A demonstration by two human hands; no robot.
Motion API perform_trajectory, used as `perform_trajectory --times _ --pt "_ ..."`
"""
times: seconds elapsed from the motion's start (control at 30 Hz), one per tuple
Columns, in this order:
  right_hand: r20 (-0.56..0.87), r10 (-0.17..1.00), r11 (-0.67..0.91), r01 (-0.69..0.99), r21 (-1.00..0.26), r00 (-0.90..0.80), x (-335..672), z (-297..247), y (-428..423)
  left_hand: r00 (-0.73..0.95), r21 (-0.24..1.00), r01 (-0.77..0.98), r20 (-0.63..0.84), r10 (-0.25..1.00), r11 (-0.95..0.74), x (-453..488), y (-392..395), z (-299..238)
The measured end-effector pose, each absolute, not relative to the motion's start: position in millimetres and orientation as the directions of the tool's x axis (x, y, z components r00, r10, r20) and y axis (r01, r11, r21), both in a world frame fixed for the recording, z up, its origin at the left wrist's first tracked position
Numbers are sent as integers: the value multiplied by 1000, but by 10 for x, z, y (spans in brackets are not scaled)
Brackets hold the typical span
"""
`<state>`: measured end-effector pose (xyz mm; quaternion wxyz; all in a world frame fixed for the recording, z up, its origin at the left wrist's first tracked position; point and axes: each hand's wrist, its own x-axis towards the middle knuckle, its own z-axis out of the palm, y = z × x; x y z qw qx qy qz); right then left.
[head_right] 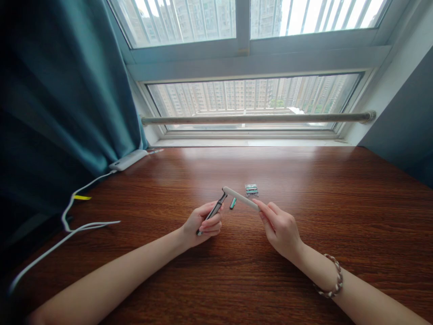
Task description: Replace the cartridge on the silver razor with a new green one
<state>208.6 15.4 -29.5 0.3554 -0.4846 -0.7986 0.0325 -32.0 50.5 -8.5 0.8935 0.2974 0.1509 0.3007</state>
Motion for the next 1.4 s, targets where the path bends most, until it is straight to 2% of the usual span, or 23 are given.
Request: perform_trajectory --times 0.07,0.2,0.37,0.5,0.67,0.8,0.97,1.1,1.27,1.4 --pt "514 799 542 744 -390 -312 2088 -300 156 767 641 -446 -86 635 625 -318 503 -84" --pt "541 810 505 739 -446 -227 2091 -311 164 764 650 -438 -95 639 620 -318 501 -89" --pt "511 801 560 693 -454 -312 2095 -311 167 768 648 -437 -93 634 624 -321 499 -94" --pt "529 815 515 712 -477 -235 2097 -312 175 766 655 -437 -89 637 617 -319 495 -87" --pt "552 775 590 661 -463 -306 2095 -302 180 764 672 -428 -88 639 604 -317 493 -80" --pt "562 791 553 678 -484 -244 2093 -293 184 761 692 -421 -83 644 587 -316 488 -80" --pt "567 766 613 608 -504 -302 2102 -296 176 723 728 -421 -91 685 541 -309 472 -86" --pt "570 785 577 621 -530 -242 2110 -293 173 708 753 -421 -75 702 505 -305 468 -96" --pt "579 758 627 577 -523 -299 2106 -248 163 697 789 -413 -48 716 455 -309 475 -107" --pt "573 783 584 603 -544 -242 2102 -239 161 693 809 -398 -44 719 433 -317 483 -136"
